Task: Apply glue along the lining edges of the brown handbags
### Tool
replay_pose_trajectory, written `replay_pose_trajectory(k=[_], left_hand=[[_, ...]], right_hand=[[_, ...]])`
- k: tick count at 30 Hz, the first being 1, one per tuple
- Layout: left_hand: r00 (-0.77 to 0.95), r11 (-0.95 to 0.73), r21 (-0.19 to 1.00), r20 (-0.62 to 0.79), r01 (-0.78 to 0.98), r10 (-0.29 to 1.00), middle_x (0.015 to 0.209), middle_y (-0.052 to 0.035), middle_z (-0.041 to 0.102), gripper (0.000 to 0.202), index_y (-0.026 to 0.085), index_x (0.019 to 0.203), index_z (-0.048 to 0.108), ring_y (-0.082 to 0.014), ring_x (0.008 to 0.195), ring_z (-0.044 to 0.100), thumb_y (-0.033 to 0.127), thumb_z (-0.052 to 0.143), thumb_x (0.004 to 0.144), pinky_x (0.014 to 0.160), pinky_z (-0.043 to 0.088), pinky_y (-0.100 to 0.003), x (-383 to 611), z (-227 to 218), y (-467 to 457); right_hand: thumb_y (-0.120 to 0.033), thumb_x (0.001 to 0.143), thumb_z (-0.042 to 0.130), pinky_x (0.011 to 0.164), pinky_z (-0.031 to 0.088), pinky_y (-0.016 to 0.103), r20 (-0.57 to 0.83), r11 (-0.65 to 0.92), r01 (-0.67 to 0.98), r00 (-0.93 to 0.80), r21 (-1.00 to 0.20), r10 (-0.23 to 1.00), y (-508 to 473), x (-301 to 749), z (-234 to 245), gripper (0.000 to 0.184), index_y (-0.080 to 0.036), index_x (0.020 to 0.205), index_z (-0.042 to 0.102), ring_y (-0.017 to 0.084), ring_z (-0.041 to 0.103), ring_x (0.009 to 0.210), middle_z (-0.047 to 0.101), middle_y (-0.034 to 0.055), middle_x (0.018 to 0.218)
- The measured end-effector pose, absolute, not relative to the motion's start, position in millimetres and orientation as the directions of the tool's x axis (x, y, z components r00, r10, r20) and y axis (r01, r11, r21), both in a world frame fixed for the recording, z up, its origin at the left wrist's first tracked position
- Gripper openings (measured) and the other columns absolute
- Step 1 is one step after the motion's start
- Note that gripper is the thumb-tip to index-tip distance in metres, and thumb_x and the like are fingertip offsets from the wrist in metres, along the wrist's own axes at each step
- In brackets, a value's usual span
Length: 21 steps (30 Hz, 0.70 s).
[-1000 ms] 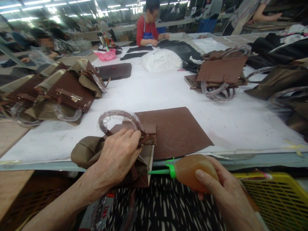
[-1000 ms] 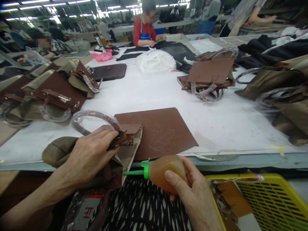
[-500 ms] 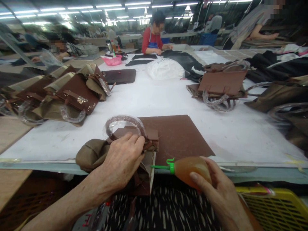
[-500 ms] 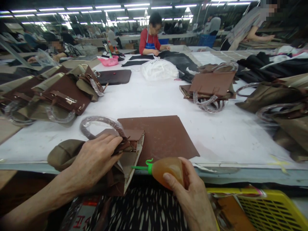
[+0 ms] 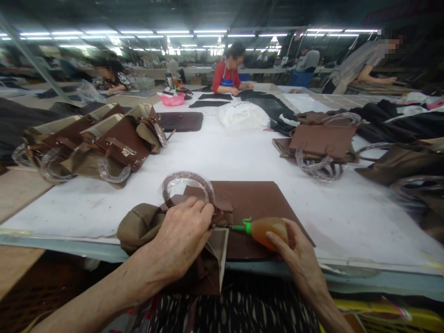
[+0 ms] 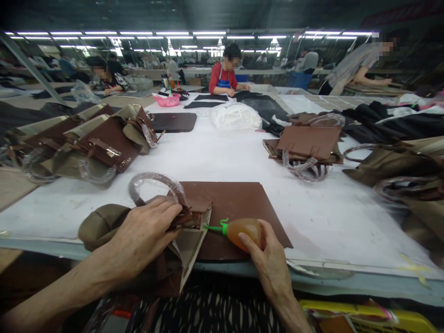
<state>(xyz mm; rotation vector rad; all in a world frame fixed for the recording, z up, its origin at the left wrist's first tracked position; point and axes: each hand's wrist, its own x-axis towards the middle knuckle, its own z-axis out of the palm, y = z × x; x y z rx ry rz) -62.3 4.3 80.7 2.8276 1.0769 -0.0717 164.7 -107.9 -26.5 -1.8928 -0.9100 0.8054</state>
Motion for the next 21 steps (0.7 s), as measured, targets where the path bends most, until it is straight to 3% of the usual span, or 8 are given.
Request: replay_pose_trajectory(k=[12,16,21], left_hand=[[0.711,-0.704,0.104,-0.124,0.703,0.692,0.083,-0.0050,0.059,0.008,0.018,0.080,0.054,-0.0202,0.076,0.054,0.021,0.046,0.079,0.063,0.038,-0.031,-58,97,30],[0.698,-0.689,0.115,-0.101,0.716,0.709,0.084,-0.0049,0.060,0.008,0.019,0.081,0.054,-0.0204,0.078,0.055,0.021,0.048,0.077,0.064,0.037,-0.030,-58,99,37],[0.667,-0.651,0.160,-0.084,0.742,0.740,0.079,-0.0042,0.061,0.009,0.019,0.081,0.057,-0.0204,0.077,0.057,0.025,0.051,0.077,0.062,0.037,-0.029,-64,104,50]], right_hand=[[-0.048,0.074,0.060,0.073,0.049,0.037,0.119,-0.195,0.488,0.540,-0.850,0.833,-87,176,-54,0.053,-0.020,0.117,0.048,0.027,0.061,0.081,0.063,0.0063,0.096],[-0.051,0.070,0.064,0.078,0.047,0.040,0.204,-0.150,0.550,0.529,-0.822,0.824,-84,172,-49,0.056,-0.020,0.114,0.048,0.028,0.058,0.088,0.060,0.0071,0.101],[-0.042,0.074,0.063,0.086,0.043,0.038,0.393,0.001,0.660,0.446,-0.751,0.804,-89,168,-22,0.050,-0.024,0.117,0.048,0.026,0.055,0.098,0.057,0.0059,0.112]])
